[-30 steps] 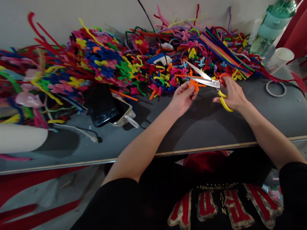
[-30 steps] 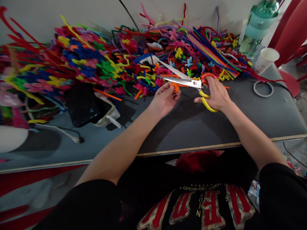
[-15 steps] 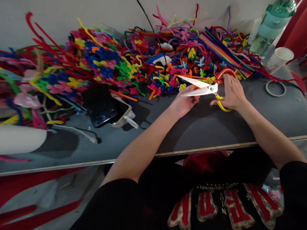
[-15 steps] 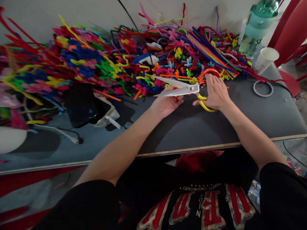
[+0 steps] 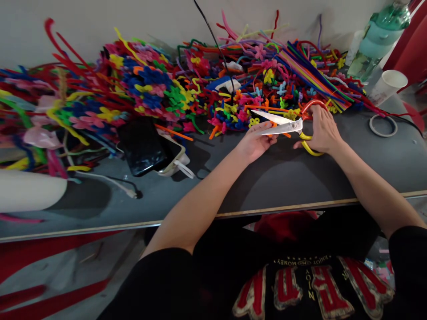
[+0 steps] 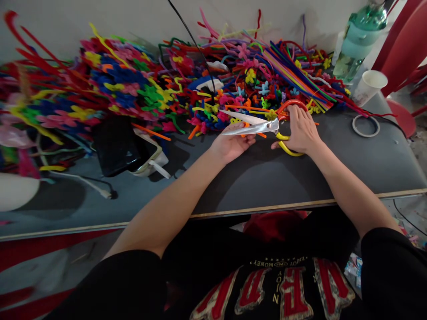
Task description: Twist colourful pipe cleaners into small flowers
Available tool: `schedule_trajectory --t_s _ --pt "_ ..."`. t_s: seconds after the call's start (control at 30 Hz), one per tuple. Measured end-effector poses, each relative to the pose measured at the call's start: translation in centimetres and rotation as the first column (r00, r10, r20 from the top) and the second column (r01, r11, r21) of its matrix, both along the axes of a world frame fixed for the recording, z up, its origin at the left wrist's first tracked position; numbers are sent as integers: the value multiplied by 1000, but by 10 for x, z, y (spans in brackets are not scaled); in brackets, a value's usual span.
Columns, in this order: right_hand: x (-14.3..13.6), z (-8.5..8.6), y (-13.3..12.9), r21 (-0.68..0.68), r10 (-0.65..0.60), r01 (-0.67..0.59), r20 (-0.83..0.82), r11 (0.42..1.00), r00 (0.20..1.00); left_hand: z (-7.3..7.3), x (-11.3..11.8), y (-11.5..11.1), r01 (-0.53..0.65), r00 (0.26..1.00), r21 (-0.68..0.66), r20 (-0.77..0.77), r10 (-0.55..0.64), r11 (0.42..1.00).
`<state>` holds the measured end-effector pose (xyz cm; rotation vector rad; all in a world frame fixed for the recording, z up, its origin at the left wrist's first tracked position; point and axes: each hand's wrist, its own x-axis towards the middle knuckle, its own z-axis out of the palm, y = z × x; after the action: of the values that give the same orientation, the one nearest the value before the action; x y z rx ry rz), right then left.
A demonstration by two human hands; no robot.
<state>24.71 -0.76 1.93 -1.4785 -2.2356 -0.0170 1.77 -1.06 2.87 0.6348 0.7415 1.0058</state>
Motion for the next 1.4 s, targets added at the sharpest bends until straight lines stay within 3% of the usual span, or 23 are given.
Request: schedule_trajectory --t_s 0.23,0.5,1.4 --pt "1 -1 1 -8 1 0 32 1000 1000 -3 2 -1 -44 998 95 -32 47 995" --pt "1 4 -1 -4 -12 12 24 1000 1000 -6 2 2 -54 991 99 -116 65 994" --pt "-1 8 -2 -17 -19 19 33 1000 999 -14 -2 8 -81 993 62 -80 86 995"
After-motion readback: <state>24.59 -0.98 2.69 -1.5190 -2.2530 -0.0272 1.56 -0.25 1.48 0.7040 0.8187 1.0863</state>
